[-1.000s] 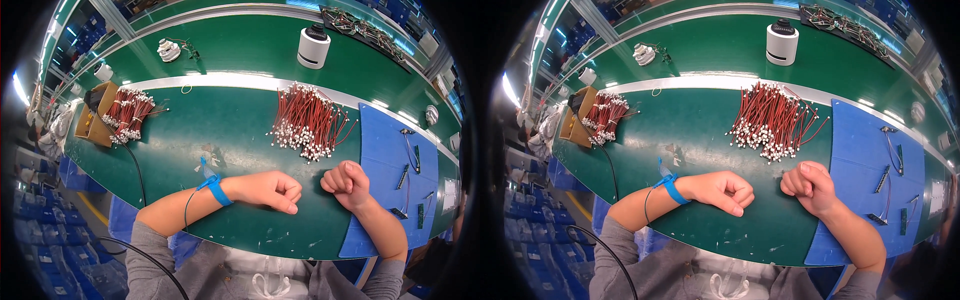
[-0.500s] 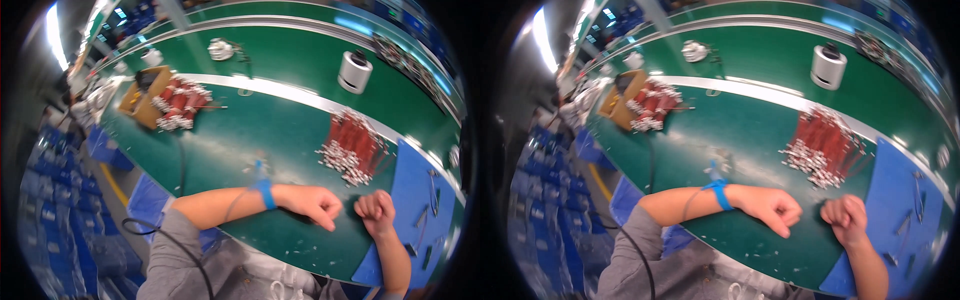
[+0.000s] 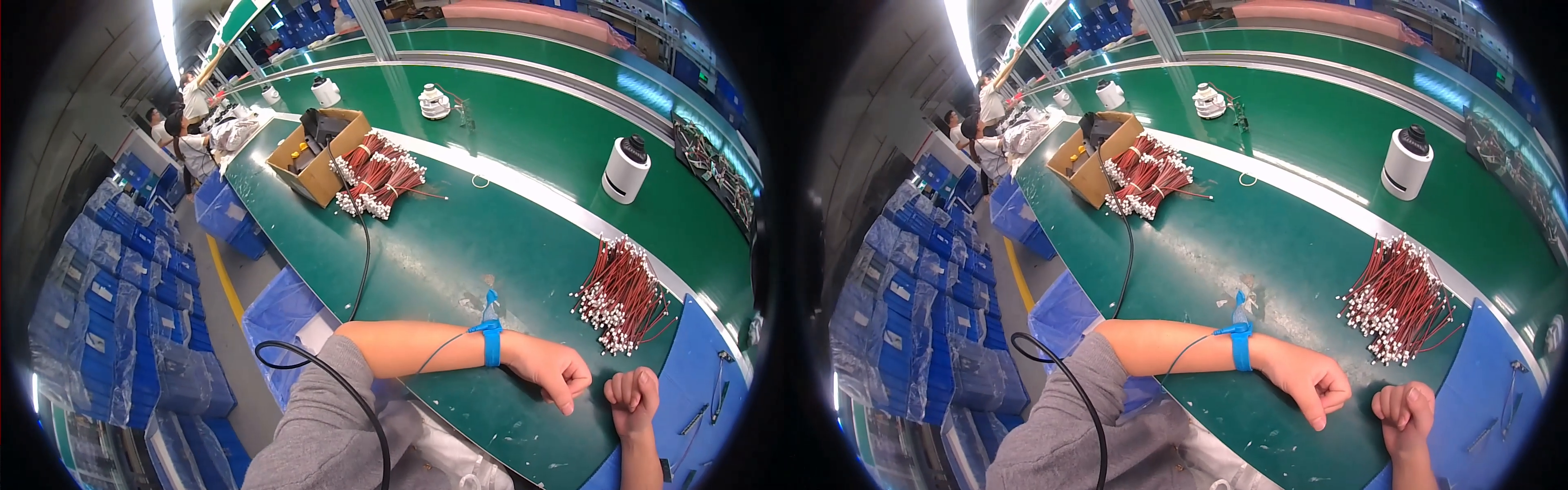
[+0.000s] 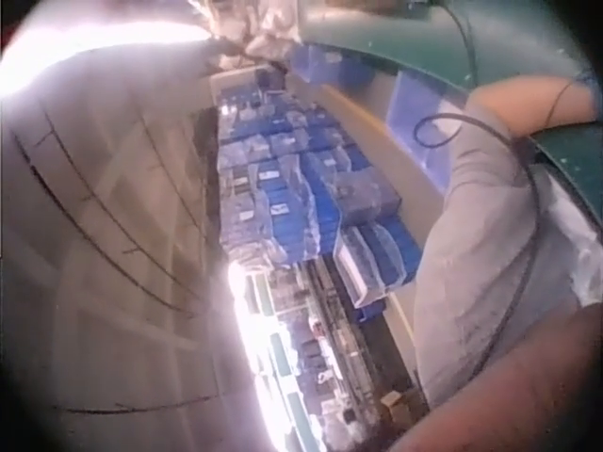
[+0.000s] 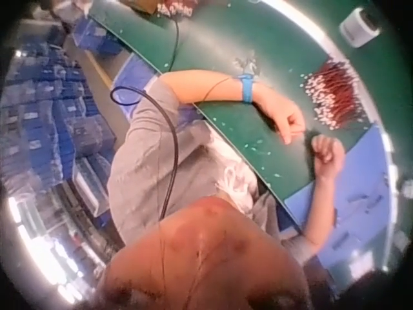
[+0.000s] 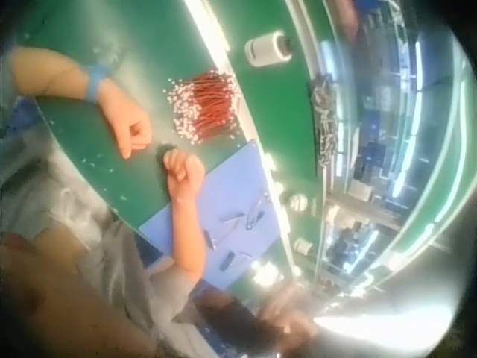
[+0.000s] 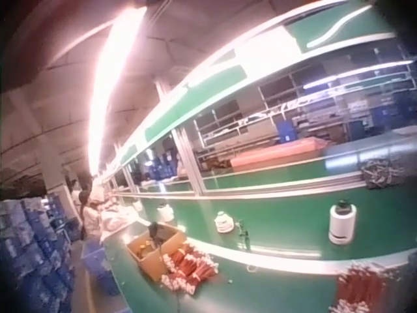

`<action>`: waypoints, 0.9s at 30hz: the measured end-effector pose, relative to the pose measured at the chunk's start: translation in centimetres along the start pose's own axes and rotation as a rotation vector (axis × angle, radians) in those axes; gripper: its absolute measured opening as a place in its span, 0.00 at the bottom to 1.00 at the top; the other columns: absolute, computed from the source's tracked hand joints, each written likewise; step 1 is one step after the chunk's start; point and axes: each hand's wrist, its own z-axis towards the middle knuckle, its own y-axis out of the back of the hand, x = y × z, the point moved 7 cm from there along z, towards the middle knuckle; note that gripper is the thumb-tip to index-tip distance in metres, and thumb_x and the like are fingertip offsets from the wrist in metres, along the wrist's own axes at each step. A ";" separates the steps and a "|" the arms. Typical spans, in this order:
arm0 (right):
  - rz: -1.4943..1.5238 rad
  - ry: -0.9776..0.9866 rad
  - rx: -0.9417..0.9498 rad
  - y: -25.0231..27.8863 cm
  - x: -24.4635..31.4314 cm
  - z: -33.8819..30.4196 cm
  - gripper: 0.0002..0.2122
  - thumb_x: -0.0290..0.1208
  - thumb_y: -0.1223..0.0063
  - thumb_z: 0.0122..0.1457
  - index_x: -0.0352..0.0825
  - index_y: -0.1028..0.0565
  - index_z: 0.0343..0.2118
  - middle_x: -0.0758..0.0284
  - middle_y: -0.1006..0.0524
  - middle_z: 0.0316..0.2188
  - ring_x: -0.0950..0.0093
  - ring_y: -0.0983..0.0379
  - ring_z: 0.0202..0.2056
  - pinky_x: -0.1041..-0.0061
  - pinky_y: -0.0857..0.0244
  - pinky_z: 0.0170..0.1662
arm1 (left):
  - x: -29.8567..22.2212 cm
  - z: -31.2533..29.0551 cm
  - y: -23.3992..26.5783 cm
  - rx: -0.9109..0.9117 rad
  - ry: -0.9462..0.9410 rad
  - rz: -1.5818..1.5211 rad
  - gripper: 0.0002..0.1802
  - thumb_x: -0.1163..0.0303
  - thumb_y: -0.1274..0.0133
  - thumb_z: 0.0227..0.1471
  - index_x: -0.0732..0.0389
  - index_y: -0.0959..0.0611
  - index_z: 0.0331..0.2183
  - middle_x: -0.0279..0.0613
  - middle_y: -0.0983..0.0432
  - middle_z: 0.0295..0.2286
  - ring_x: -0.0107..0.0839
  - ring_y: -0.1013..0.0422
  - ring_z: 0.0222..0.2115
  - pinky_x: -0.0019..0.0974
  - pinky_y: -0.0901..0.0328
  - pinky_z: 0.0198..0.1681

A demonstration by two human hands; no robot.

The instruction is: The person connects wire harnesses to small printed circuit boards by hand.

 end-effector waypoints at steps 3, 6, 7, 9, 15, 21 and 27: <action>-0.007 0.003 -0.004 0.1 0.2 -0.1 0.20 0.35 0.59 0.59 0.41 0.43 0.10 0.75 0.47 0.05 0.81 0.54 0.12 0.79 0.55 0.17 | -0.1 0.2 0.0 0.001 -0.009 0.023 0.18 0.74 0.42 0.44 0.60 0.36 0.15 0.29 0.39 0.16 0.17 0.43 0.18 0.26 0.47 0.21; -0.016 0.000 -0.001 0.2 0.3 -0.3 0.20 0.35 0.59 0.59 0.41 0.43 0.10 0.75 0.47 0.05 0.81 0.54 0.12 0.79 0.55 0.17 | 0.0 0.6 0.0 -0.006 -0.054 0.021 0.18 0.72 0.41 0.44 0.59 0.35 0.15 0.29 0.38 0.14 0.18 0.42 0.16 0.25 0.47 0.18; -0.016 0.001 -0.001 0.2 0.3 -0.3 0.20 0.35 0.59 0.59 0.41 0.43 0.10 0.75 0.47 0.05 0.81 0.54 0.12 0.79 0.55 0.17 | 0.0 0.6 -0.1 -0.006 -0.053 0.022 0.18 0.72 0.41 0.44 0.59 0.35 0.15 0.29 0.38 0.14 0.18 0.42 0.16 0.25 0.47 0.18; 0.014 -0.017 -0.087 0.7 0.2 -0.5 0.20 0.33 0.56 0.55 0.40 0.42 0.07 0.72 0.45 0.04 0.79 0.52 0.11 0.77 0.55 0.17 | 0.0 0.6 -0.3 -0.005 -0.057 -0.013 0.18 0.72 0.41 0.44 0.59 0.35 0.15 0.29 0.39 0.14 0.18 0.42 0.16 0.26 0.47 0.18; -0.033 -0.014 -0.013 0.3 0.7 -0.6 0.20 0.35 0.58 0.58 0.41 0.43 0.09 0.75 0.46 0.05 0.81 0.53 0.12 0.79 0.55 0.18 | 0.2 1.1 -0.3 0.012 -0.057 -0.022 0.19 0.72 0.41 0.44 0.58 0.35 0.15 0.29 0.38 0.14 0.18 0.43 0.16 0.25 0.48 0.18; -0.028 -0.019 -0.026 0.5 0.6 -0.6 0.19 0.34 0.57 0.57 0.41 0.42 0.09 0.75 0.46 0.05 0.81 0.53 0.12 0.78 0.55 0.18 | 0.2 1.2 -0.4 0.003 -0.054 -0.021 0.19 0.71 0.41 0.44 0.58 0.35 0.15 0.29 0.38 0.14 0.18 0.43 0.16 0.25 0.49 0.18; -0.011 -0.038 -0.051 1.2 0.6 -0.5 0.20 0.34 0.55 0.55 0.40 0.42 0.07 0.72 0.44 0.05 0.79 0.51 0.12 0.77 0.53 0.19 | -0.1 1.2 -0.4 -0.001 0.038 0.022 0.18 0.75 0.44 0.46 0.60 0.37 0.16 0.29 0.39 0.17 0.17 0.43 0.19 0.25 0.46 0.23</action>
